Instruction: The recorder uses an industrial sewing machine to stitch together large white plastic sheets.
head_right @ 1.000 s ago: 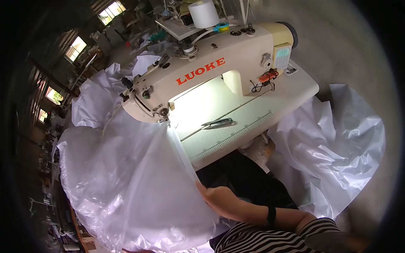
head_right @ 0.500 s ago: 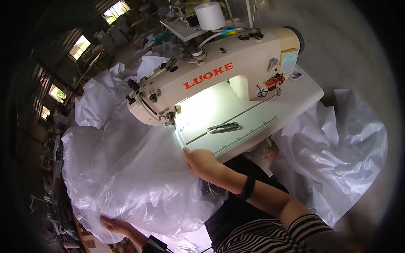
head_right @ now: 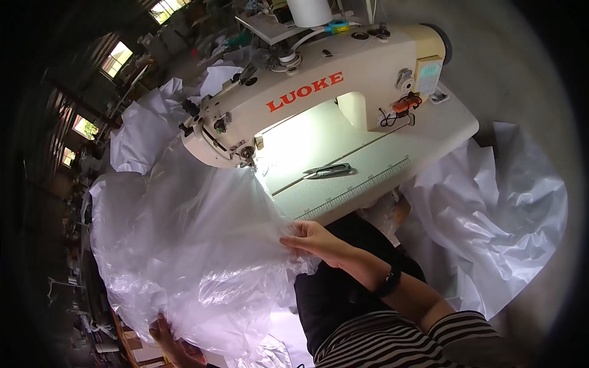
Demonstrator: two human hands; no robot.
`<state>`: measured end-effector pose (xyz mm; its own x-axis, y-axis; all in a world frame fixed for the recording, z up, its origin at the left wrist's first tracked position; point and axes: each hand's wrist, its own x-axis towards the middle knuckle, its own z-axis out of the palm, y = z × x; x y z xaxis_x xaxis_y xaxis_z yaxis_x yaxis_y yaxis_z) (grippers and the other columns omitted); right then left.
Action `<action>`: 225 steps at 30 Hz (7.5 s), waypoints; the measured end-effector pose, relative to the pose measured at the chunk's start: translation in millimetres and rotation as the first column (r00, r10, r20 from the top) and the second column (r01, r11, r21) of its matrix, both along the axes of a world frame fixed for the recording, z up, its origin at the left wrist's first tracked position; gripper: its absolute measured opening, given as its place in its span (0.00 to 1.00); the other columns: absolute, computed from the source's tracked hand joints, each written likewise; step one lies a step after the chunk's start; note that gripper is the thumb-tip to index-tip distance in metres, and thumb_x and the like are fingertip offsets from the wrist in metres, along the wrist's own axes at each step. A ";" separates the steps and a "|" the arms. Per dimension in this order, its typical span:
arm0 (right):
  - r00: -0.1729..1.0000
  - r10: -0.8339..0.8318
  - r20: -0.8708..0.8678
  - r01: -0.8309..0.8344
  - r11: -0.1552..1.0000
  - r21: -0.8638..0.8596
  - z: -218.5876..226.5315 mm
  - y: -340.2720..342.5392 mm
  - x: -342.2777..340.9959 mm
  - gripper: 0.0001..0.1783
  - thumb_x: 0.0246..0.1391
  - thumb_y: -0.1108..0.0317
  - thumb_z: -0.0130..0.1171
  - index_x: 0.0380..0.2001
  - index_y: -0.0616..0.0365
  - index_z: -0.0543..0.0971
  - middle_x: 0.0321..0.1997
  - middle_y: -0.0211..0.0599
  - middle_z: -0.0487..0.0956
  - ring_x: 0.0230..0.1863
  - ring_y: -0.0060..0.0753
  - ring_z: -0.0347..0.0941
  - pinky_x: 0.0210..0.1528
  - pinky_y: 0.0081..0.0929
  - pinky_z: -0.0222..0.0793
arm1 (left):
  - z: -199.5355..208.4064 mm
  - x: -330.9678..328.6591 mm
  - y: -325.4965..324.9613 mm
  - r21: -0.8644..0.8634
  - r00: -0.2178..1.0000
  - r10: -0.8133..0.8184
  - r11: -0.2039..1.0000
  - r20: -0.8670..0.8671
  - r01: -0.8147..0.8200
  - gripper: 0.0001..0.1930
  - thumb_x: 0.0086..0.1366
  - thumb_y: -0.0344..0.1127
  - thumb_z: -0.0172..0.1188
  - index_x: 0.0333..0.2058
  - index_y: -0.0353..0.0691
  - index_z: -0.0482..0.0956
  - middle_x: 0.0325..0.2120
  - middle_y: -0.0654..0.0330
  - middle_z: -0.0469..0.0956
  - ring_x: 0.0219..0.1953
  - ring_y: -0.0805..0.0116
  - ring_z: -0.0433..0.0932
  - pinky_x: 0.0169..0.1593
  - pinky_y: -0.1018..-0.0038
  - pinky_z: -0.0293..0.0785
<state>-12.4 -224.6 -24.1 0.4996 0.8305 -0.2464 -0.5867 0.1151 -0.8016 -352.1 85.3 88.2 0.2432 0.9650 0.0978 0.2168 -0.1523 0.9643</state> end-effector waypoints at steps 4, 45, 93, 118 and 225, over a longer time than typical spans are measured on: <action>0.989 0.140 0.043 -0.141 0.990 0.020 -11.3 -28.8 -15.0 0.21 0.63 0.58 0.60 0.50 0.64 0.74 0.37 0.36 0.80 0.38 0.25 0.79 0.36 0.24 0.76 | 12.2 -40.4 22.6 0.049 0.918 -0.395 0.918 0.041 0.393 0.08 0.66 0.37 0.64 0.34 0.40 0.75 0.32 0.64 0.78 0.34 0.74 0.75 0.37 0.75 0.72; 0.844 0.219 0.490 0.021 0.899 -0.437 19.8 -91.3 -57.9 0.17 0.61 0.58 0.61 0.28 0.61 0.74 0.23 0.37 0.80 0.26 0.28 0.78 0.34 0.25 0.71 | -45.9 156.9 -70.5 0.269 0.281 0.015 0.346 -0.960 0.899 0.32 0.64 0.39 0.60 0.66 0.46 0.63 0.69 0.58 0.59 0.71 0.56 0.54 0.72 0.53 0.47; 0.562 0.212 0.800 0.250 0.878 -0.408 22.0 -74.4 -51.2 0.13 0.62 0.60 0.56 0.41 0.60 0.76 0.32 0.47 0.81 0.33 0.53 0.79 0.36 0.39 0.73 | -78.4 249.9 -174.3 0.403 0.658 -0.525 0.525 -0.540 0.750 0.08 0.57 0.29 0.66 0.35 0.38 0.81 0.33 0.58 0.79 0.32 0.59 0.78 0.37 0.66 0.74; -0.087 0.400 0.912 0.697 0.678 -0.231 9.5 -36.7 -24.5 0.34 0.50 0.71 0.58 0.63 0.57 0.69 0.25 0.32 0.75 0.18 0.27 0.75 0.17 0.23 0.69 | -74.9 198.5 -169.0 0.525 0.688 -0.492 0.445 -0.533 0.725 0.15 0.61 0.28 0.62 0.48 0.40 0.79 0.48 0.56 0.80 0.51 0.53 0.78 0.59 0.55 0.69; -0.216 0.103 0.971 0.413 0.911 -0.004 23.9 32.1 77.4 0.15 0.51 0.61 0.64 0.41 0.53 0.78 0.51 0.34 0.76 0.55 0.38 0.72 0.56 0.38 0.64 | -95.1 307.2 -139.3 0.593 0.751 -0.529 0.478 -0.395 0.648 0.13 0.50 0.24 0.63 0.37 0.39 0.81 0.36 0.56 0.80 0.40 0.54 0.78 0.43 0.61 0.75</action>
